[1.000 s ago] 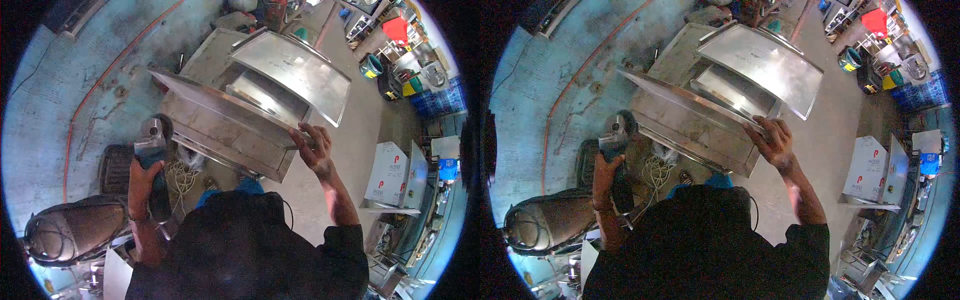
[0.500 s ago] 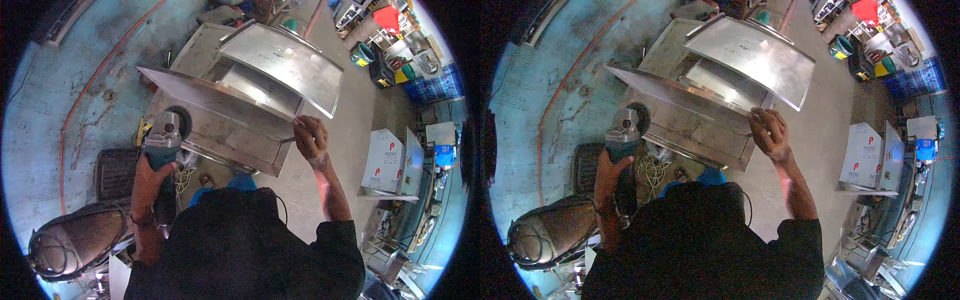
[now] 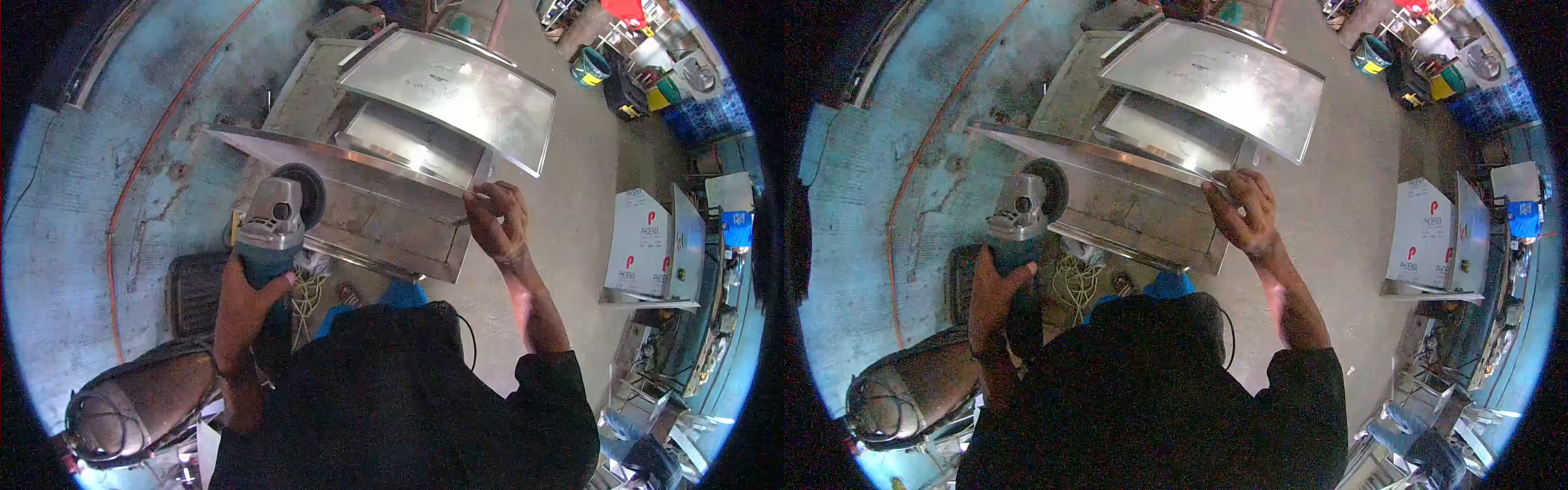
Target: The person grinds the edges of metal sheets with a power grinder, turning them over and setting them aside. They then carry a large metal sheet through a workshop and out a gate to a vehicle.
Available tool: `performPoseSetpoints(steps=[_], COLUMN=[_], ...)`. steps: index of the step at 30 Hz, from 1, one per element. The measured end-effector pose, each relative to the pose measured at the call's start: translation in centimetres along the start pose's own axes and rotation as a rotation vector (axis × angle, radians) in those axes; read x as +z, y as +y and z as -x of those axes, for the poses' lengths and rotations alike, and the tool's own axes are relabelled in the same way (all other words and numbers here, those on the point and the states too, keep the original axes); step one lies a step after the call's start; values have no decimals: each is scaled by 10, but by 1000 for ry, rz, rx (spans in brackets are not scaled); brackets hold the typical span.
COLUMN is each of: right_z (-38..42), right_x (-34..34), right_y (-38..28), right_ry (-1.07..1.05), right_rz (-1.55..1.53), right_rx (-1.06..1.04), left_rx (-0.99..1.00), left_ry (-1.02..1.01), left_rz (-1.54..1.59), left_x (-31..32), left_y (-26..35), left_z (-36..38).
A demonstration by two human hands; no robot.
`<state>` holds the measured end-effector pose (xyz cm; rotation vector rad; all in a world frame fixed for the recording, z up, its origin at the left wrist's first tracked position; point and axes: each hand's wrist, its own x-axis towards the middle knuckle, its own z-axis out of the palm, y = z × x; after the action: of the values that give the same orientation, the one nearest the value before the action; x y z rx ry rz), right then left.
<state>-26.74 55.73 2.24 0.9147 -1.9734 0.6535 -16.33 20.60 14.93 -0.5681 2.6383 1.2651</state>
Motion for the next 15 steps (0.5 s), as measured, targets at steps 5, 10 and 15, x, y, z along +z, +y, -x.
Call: performPoseSetpoints(steps=[5, 10, 15], right_z=[17, 20, 38], right_x=[17, 27, 30], right_y=[6, -25, -23], right_ry=[157, 175, 155], right_rz=[-80, -454, -541], right_rx=[44, 873, 972], left_rx=[91, 159, 212], left_ry=[-43, -101, -166], left_rz=[-54, -154, -42], left_x=[7, 26, 52], left_y=[13, 35, 45], left_z=[5, 7, 7])
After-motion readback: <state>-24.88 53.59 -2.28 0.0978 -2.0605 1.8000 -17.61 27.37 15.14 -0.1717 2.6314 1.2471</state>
